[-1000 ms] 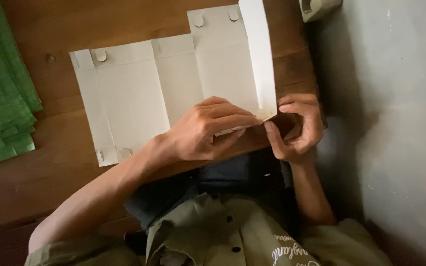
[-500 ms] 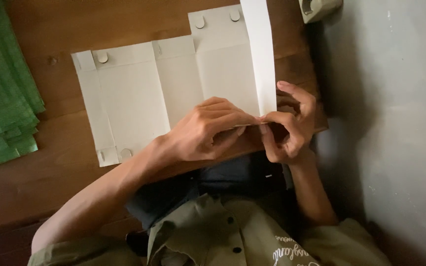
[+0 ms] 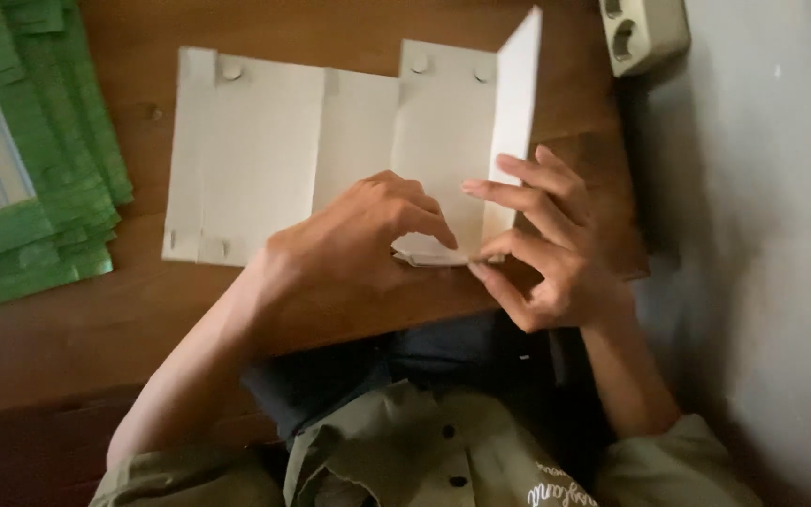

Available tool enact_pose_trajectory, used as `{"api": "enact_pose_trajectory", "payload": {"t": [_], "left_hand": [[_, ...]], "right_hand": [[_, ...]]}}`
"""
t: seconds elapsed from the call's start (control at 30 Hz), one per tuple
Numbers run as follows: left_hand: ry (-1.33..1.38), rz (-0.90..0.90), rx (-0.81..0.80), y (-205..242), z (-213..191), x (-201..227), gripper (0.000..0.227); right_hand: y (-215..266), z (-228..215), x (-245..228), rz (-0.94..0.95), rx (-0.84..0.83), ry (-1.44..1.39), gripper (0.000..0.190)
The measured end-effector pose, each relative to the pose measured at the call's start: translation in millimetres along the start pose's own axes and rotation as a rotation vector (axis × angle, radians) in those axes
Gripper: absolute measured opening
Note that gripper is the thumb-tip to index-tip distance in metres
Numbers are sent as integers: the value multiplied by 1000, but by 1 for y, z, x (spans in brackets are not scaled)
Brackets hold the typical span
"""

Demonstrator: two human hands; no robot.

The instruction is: The person folds a flat white paper sheet into a small box, tucks in side flaps, and secures tabs. They then place a green patterned paper insert into the box and adjust the flaps to complete the assembly.

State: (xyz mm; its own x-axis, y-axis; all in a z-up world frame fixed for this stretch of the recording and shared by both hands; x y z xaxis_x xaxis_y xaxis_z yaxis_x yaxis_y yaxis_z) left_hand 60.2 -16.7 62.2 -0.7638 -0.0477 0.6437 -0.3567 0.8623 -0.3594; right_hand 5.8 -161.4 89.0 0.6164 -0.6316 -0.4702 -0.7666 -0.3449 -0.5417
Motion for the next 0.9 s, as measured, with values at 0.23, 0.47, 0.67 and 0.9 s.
{"api": "enact_pose_trajectory", "payload": {"t": [0.23,0.47,0.67,0.9], "left_hand": [[286,-298,-172,14,-21,-16,86],[-393,-464,-71,48,-10,-77,95],[-416,-491,-127,54,-3,-82,108],[-486,-488,-115,47,0,-82,113]], "right_hand": [[-63,-21,39,13,-70,24,14],[-108,4,136,660,-648,508,47],[-108,27,131,542,-594,142,21],[-109,15,120,488,-539,55,65]]}}
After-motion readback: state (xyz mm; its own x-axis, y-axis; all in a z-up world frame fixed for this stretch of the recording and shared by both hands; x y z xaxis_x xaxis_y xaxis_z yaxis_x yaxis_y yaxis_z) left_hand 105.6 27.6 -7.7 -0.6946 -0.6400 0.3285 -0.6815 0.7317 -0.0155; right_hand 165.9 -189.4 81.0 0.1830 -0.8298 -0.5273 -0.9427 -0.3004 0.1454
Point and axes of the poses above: each hand's wrist, its own y-axis away from the middle knuckle, its own z-axis out of the palm, x = y × z, the point moved 7 cm from there along -y, towards the middle knuckle, and after that the axes turned 7 degrees about z, right-handed, at the moved point
